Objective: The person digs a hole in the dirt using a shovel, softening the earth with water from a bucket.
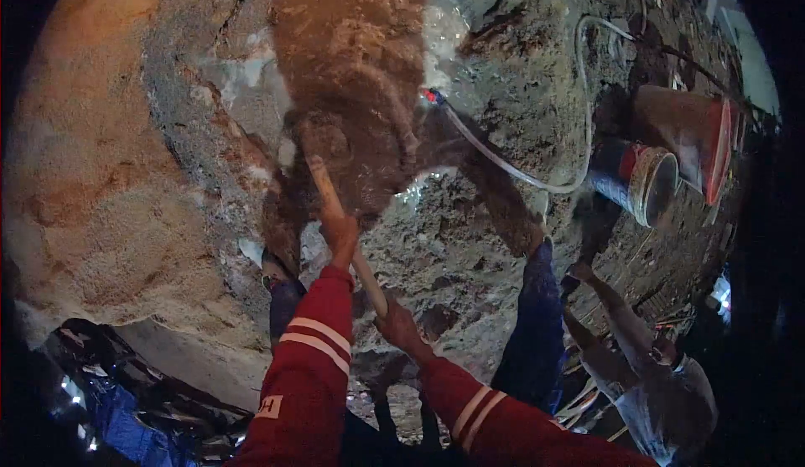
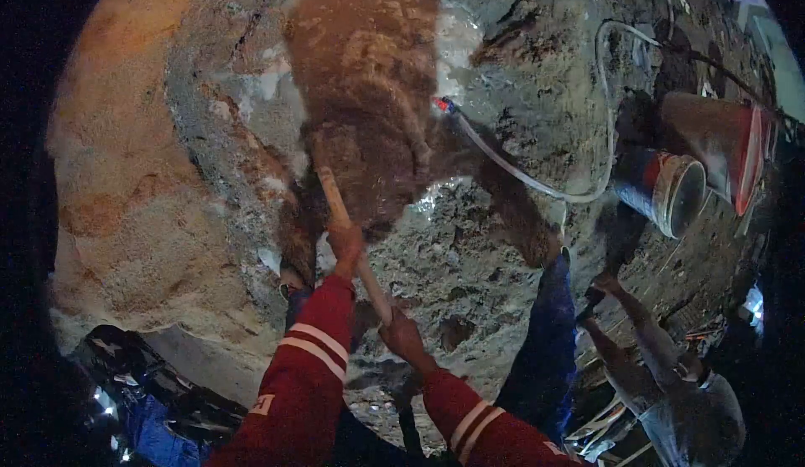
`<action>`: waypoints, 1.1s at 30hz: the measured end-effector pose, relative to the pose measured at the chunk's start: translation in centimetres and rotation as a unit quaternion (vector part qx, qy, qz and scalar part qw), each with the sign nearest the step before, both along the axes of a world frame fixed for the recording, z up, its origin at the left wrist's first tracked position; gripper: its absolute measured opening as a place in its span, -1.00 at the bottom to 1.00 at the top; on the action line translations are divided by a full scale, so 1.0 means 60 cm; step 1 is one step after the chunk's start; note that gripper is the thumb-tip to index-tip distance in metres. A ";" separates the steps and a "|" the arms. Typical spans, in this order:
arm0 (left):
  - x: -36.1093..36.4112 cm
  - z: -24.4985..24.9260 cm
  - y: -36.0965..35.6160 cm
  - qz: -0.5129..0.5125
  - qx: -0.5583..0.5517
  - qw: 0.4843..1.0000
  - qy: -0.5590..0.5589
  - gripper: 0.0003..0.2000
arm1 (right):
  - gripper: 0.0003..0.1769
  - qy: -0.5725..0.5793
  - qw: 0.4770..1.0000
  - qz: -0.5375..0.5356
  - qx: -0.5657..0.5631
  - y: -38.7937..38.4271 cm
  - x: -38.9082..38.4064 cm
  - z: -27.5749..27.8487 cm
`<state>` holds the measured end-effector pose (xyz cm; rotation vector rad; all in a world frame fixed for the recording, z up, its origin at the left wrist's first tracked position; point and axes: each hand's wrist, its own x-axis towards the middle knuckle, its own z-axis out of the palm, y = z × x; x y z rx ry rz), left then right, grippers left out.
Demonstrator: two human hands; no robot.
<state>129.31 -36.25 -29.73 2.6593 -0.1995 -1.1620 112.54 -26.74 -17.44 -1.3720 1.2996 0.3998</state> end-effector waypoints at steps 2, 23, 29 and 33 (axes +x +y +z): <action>-0.048 0.045 0.008 -0.039 -0.038 0.998 -0.029 -0.67 | -0.53 0.021 0.999 -0.027 0.033 0.020 -0.029 0.046; -0.364 -0.112 -0.534 -0.264 -0.249 0.932 0.002 -0.65 | -0.55 0.115 0.948 -0.164 -0.248 -0.421 -0.231 -0.137; -0.373 -0.066 -0.347 -0.242 -0.241 0.939 0.044 -0.59 | -0.51 0.150 0.960 -0.209 -0.109 -0.279 -0.207 -0.045; -0.345 0.050 -0.224 -0.144 -0.163 0.967 0.131 -0.51 | -0.43 0.108 0.972 -0.196 -0.078 -0.157 -0.196 0.000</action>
